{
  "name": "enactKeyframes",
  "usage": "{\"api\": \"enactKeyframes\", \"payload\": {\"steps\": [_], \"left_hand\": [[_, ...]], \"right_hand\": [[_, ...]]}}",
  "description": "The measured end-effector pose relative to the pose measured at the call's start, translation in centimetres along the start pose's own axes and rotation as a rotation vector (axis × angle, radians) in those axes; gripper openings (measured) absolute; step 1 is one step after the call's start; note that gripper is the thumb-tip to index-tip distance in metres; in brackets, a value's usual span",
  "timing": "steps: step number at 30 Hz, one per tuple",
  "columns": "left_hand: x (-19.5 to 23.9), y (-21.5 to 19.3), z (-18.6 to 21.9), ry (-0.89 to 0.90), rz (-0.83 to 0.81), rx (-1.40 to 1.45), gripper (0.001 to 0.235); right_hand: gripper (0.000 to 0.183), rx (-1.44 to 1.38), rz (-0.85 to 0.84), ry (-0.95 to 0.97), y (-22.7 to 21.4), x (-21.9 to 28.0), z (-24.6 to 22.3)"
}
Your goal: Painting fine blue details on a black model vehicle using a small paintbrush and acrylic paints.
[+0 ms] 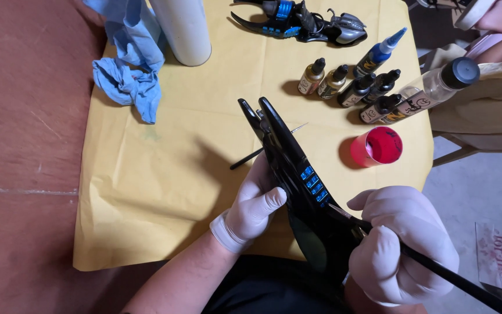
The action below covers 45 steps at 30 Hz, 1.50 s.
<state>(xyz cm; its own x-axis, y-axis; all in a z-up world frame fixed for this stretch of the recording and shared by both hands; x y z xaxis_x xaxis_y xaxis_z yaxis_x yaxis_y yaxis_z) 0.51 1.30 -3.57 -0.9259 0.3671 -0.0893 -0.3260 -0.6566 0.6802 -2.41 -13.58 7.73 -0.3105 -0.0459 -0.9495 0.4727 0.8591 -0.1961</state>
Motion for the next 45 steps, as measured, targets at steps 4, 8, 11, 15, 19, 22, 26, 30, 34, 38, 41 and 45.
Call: {"api": "enactKeyframes", "payload": {"steps": [4, 8, 11, 15, 19, 22, 26, 30, 34, 38, 41, 45], "left_hand": [[-0.07, 0.15, 0.15, -0.003, 0.001, -0.001, 0.086], [-0.04, -0.07, -0.15, 0.003, -0.001, 0.004, 0.086], [0.0, -0.02, -0.02, -0.005, 0.0, 0.007, 0.085], [0.01, -0.11, -0.15, -0.014, 0.001, 0.013, 0.085], [0.06, -0.18, -0.25, -0.014, -0.001, 0.014, 0.083], [0.09, -0.22, -0.3, -0.017, -0.004, 0.027, 0.083], [0.1, -0.15, -0.15, -0.022, -0.005, 0.023, 0.085], [0.08, -0.11, -0.19, -0.028, 0.003, 0.033, 0.087], [0.05, -0.11, -0.16, -0.016, 0.002, 0.02, 0.085], [0.05, -0.1, -0.13, -0.013, -0.002, 0.016, 0.084], [0.08, -0.07, -0.19, -0.021, 0.009, 0.019, 0.086], [0.14, -0.08, -0.14, -0.023, -0.001, 0.029, 0.086]], "right_hand": [[0.024, -0.006, -0.037, -0.046, -0.16, -0.15, 0.19], [0.023, -0.023, -0.079, -0.065, -0.2, -0.36, 0.27], [0.022, -0.03, -0.113, -0.06, -0.2, -0.69, 0.06], [0.02, -0.028, -0.129, -0.064, -0.27, -0.67, 0.06], [0.02, -0.025, -0.137, -0.043, -0.29, -0.63, 0.0], [0.018, -0.038, -0.142, -0.048, -0.4, -0.46, 0.18], [0.018, -0.041, -0.148, -0.053, -0.36, -0.52, 0.12], [0.017, -0.032, -0.158, -0.056, -0.41, -0.5, 0.15], [0.015, -0.042, -0.153, -0.056, -0.35, -0.57, 0.15], [0.016, -0.043, -0.163, -0.06, -0.36, -0.69, 0.15], [0.016, -0.037, -0.168, -0.065, -0.38, -0.65, 0.17], [0.015, -0.048, -0.149, -0.061, -0.35, -0.58, 0.08]]}}
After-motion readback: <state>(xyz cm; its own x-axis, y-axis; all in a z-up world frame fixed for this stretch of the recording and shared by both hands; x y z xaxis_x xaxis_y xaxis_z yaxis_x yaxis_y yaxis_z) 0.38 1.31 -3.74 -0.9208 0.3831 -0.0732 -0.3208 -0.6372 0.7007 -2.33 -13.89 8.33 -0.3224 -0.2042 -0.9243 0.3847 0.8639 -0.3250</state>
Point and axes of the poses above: each hand's wrist, its own x-axis away from the middle knuckle, its own y-axis out of the palm, z = x × y, the point moved 1 cm from there along -x, towards the middle knuckle, and after that the axes turned 15 degrees about -y, right-handed, at the moved point
